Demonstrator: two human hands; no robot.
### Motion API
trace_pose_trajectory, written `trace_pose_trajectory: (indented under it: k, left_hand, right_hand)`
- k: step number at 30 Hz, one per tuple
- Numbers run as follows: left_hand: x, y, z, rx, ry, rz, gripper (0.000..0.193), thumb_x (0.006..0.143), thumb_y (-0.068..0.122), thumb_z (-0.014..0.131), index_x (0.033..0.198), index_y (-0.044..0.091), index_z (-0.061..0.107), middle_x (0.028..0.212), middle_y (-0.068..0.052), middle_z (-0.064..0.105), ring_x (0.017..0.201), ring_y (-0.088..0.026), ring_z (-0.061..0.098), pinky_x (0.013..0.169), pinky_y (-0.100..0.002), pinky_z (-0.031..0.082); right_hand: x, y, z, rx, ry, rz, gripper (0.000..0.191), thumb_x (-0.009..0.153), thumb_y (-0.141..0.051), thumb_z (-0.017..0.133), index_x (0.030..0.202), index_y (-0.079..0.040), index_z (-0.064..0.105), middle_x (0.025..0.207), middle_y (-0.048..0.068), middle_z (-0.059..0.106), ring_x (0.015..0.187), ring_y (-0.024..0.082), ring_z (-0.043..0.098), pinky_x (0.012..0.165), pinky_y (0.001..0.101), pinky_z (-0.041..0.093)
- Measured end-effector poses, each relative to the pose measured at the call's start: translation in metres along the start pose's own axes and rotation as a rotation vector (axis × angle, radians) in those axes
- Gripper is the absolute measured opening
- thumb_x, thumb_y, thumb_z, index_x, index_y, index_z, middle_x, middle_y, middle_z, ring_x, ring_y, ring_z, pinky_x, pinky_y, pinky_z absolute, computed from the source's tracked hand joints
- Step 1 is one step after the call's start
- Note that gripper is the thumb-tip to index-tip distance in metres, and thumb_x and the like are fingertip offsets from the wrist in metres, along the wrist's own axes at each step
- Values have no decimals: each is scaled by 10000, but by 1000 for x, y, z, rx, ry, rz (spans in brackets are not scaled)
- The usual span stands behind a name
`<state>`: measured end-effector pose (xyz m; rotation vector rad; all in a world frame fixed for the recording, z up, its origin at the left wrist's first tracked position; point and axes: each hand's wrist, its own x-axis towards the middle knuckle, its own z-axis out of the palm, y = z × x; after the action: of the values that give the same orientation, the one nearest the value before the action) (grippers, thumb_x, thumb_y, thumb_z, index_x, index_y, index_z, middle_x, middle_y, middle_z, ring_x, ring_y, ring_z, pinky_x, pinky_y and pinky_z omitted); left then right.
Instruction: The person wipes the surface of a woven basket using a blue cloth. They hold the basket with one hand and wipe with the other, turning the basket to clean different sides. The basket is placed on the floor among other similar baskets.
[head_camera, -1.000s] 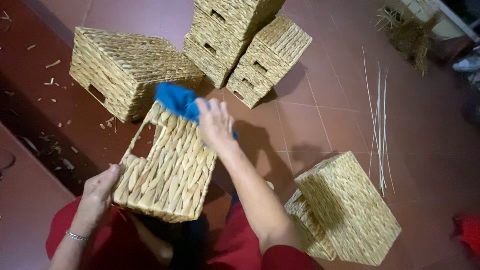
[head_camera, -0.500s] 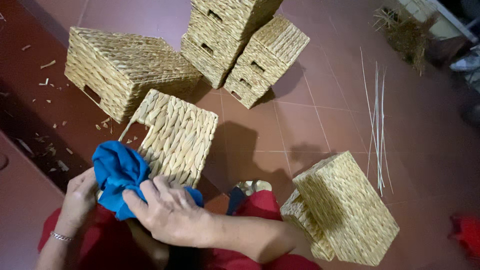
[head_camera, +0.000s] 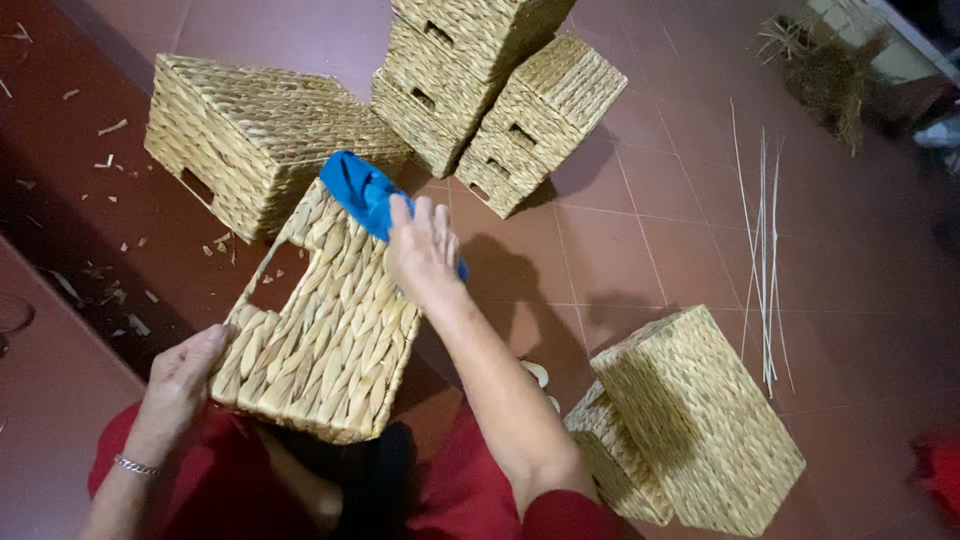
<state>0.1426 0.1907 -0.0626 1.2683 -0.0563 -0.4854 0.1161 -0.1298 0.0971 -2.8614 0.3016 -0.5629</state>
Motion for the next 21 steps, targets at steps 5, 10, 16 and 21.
trace_pose_trajectory:
  k: [5,10,16,21]
  left_hand:
    - [-1,4,-6,26,47,55,405,1092,254,527,1235,-111,629,1216,-130,683,1098,-164,627,978,-298,480]
    - [5,-3,-16,42,37,61,328,1120,226,521,1093,-83,627,1060,-92,656,959,-148,578,854,-295,459]
    - [-6,1,-10,31,61,51,341,1142,236,520,1040,-73,624,1006,-83,653,913,-140,568,810,-294,448]
    - [-12,21,14,-59,72,-15,465,1073,319,526,1239,-104,626,1206,-155,696,1063,-180,657,953,-311,496]
  right_hand:
    - [-49,-56,-20,104,-225,-289,252,961,32,496,1163,-82,595,961,156,561,919,318,580,739,494,493]
    - [-137,-97,-61,297,-163,-645,358,921,-78,648,1256,-22,533,993,166,513,935,342,579,663,462,527]
    - [-109,-70,-41,174,-237,-526,425,833,48,569,1236,-86,572,1015,130,530,939,293,576,640,422,538]
    - [-25,-3,-13,-18,-58,-177,398,820,-28,622,1206,-120,634,1084,158,591,1048,356,576,840,533,500]
